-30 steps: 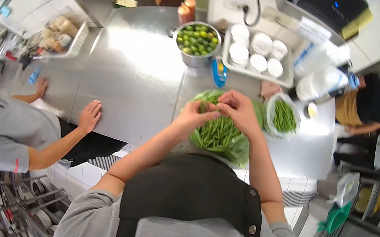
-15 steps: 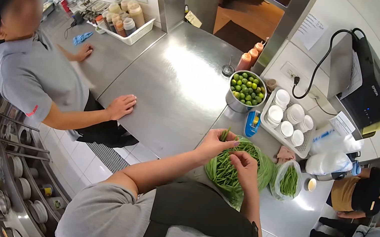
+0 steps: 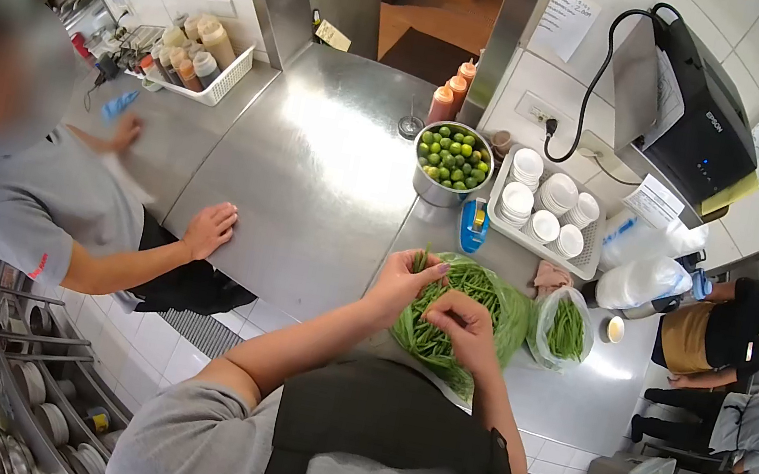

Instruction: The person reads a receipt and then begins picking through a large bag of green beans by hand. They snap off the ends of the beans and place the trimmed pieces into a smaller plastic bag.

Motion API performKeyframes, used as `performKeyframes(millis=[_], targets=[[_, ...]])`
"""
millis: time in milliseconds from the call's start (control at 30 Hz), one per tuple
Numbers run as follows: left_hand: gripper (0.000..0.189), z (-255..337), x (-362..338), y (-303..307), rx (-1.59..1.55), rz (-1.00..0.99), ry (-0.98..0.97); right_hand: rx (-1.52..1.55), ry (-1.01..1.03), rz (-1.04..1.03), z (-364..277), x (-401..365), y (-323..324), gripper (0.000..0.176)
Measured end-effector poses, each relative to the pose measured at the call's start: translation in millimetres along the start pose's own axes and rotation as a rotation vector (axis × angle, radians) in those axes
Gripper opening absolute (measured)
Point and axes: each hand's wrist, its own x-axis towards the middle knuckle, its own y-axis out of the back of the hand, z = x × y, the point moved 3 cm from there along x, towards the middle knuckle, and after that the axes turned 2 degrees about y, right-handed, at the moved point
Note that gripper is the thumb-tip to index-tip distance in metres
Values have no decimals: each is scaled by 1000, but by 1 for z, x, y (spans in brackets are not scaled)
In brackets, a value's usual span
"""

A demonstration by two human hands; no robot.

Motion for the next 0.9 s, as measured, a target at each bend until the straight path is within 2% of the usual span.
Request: performKeyframes(millis=[100,233,267,400,467,533,700,800,900], targets=[[18,-9,9,10,-145,36,65,-207,91,-101,-22,-1,-5,5],[14,-17,13,19,-397,76,173,-447,-61,1,-5,4,19,11],[13,-15,12,21,-444,88,228,-591,-151,-16,2,3,27,9],[16,-37,17,37,-744,36,388,-792,-206,-206,47,-9,49,15],[18,-46,17,38,-764,55,439,-866,-285,-262,63,-14,55,17],[19,-42,12,31,-742,64,460,-867,-323,-230,54,-15,50,17],[19,-40,4,21,-651,90,454,-872,-330,-224,50,-10,38,16],[20,-47,13,29,-718,-23,410,-823,-397,-281,62,-8,39,16],[20,-36,16,32,-625,-12,361,-797,-420,-295,69,-8,42,15]])
